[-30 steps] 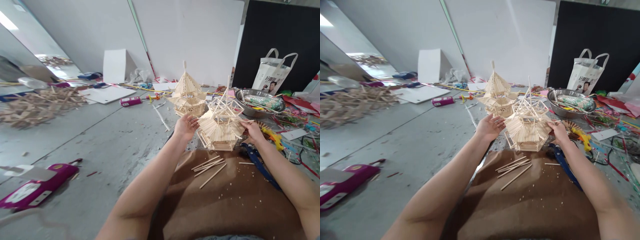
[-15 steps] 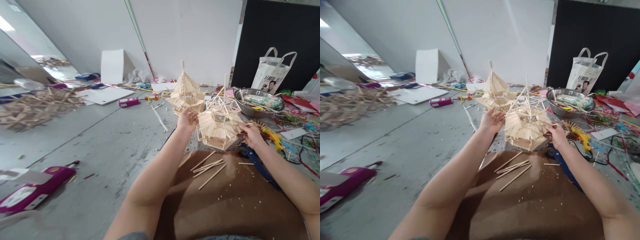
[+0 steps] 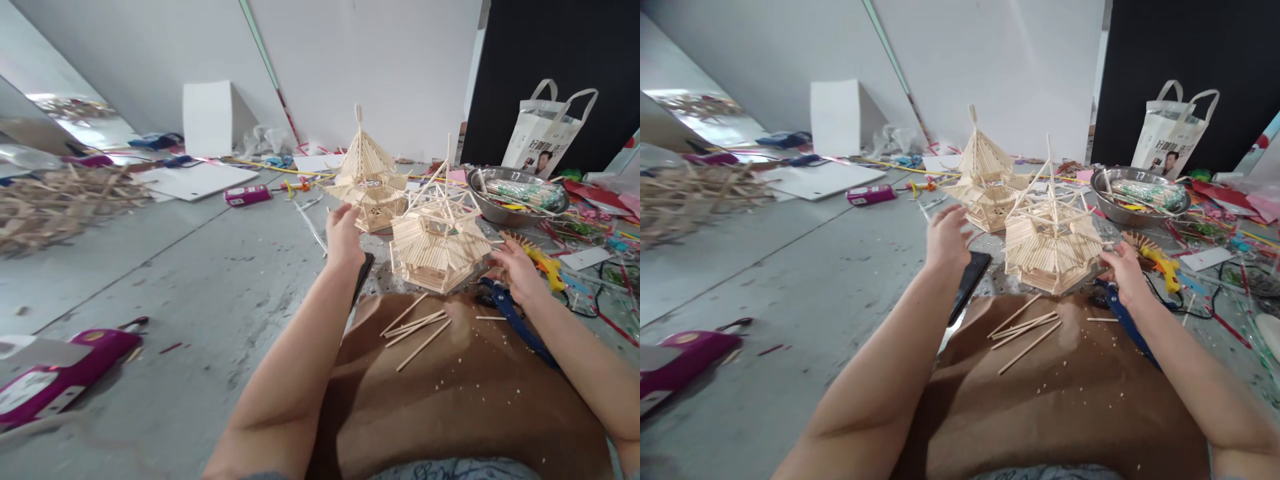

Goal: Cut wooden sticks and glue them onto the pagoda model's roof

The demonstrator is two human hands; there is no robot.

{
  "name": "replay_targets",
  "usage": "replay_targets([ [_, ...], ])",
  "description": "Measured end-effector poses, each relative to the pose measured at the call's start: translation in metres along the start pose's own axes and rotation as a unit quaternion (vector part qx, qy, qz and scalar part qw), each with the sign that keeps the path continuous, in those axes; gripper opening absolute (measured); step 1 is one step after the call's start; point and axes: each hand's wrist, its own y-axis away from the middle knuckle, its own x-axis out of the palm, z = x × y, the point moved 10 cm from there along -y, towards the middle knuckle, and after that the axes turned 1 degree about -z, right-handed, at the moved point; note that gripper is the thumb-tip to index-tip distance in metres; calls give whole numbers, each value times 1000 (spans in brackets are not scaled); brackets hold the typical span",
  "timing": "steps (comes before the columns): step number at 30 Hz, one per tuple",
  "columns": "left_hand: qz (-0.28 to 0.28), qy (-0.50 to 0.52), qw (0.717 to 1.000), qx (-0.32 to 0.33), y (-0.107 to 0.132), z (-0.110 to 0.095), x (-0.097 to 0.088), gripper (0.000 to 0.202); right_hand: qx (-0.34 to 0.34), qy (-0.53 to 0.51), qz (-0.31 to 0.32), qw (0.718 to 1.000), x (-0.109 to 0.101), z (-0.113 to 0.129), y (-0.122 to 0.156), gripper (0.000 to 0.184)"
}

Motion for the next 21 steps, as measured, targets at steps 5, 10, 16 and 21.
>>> replay_targets([
  [5, 126, -101, 934, 318, 77, -96, 12, 8, -45, 112, 24, 992, -16, 15, 21, 38],
  [10, 465, -466, 719, 222, 158, -20, 58, 24, -222, 415, 16, 882, -16, 54, 51, 15],
  [16, 516, -711, 408, 247, 176, 63, 63, 24, -226, 617, 73, 751, -21, 48, 49, 25],
  [21, 522, -745, 350, 222, 163, 86, 62, 24, -147, 709, 44, 688, -69, 40, 23, 25],
])
